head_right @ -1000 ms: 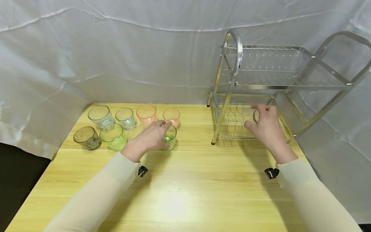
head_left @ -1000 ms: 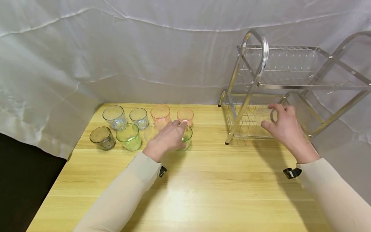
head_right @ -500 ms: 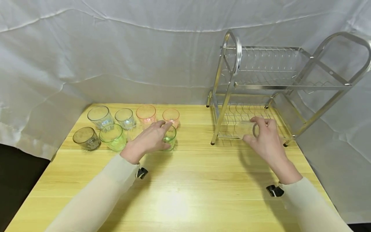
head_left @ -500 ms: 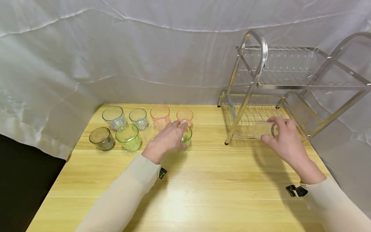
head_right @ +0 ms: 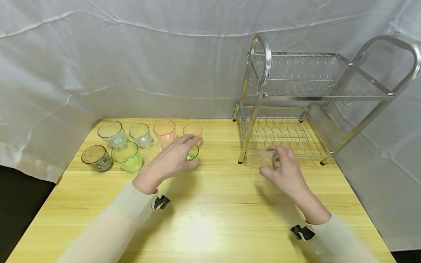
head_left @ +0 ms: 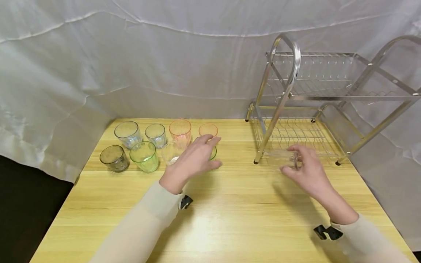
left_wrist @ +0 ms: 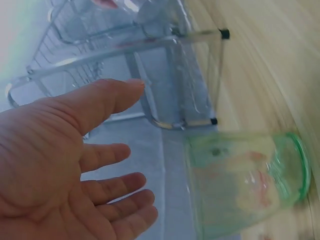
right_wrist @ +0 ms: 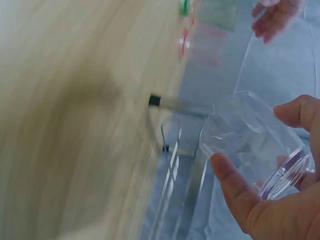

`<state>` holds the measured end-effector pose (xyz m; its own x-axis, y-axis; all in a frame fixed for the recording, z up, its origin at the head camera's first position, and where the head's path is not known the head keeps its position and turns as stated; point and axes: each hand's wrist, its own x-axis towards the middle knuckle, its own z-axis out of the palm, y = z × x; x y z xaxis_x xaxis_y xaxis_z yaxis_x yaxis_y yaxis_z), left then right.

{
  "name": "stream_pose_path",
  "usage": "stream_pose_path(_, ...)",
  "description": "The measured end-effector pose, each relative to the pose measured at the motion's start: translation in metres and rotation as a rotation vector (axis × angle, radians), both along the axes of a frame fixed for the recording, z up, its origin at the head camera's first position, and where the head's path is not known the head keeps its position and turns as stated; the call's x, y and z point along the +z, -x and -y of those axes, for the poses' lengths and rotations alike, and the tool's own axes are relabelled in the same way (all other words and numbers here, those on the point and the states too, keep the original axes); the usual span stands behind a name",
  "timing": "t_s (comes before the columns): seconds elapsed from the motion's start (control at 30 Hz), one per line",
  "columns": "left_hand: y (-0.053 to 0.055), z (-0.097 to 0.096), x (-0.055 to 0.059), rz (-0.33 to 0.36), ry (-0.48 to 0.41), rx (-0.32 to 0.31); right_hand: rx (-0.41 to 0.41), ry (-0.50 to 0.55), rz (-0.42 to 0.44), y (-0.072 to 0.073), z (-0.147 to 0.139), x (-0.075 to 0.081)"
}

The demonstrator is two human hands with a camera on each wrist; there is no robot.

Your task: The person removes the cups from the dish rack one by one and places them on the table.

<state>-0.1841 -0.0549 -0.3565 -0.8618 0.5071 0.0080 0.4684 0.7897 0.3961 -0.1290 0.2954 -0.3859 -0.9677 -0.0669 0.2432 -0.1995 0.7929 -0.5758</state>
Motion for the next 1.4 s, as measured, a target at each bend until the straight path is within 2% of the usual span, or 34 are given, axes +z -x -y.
stream_pose_path(0.13,-0.008,-0.007,0.005,0.006,-0.050,-0.025,0.034,0.099,0.048,-0.001,0.015,-0.003)
stream_pose_path(0.3,-0.016,-0.016,0.005,0.009,-0.087,-0.063,0.097,0.303,0.140,-0.001,0.034,-0.007)
stream_pose_path(0.53,-0.026,-0.024,-0.004,0.086,-0.154,-0.096,0.235,0.715,0.308,-0.003,0.062,-0.015)
stream_pose_path(0.7,-0.031,-0.026,-0.010,0.095,-0.205,-0.120,0.328,0.920,0.398,-0.004,0.077,-0.020)
stream_pose_path(0.83,-0.032,-0.028,-0.015,0.104,-0.223,-0.119,0.377,1.007,0.426,-0.003,0.084,-0.023)
stream_pose_path(1.1,-0.033,-0.028,-0.021,0.151,-0.290,-0.143,0.420,1.100,0.497,-0.004,0.085,-0.026)
stream_pose_path(1.27,-0.034,-0.030,-0.021,0.159,-0.362,-0.155,0.442,1.116,0.522,-0.004,0.082,-0.025)
stream_pose_path(1.4,-0.035,-0.030,-0.021,0.167,-0.383,-0.150,0.448,1.105,0.536,-0.003,0.079,-0.026)
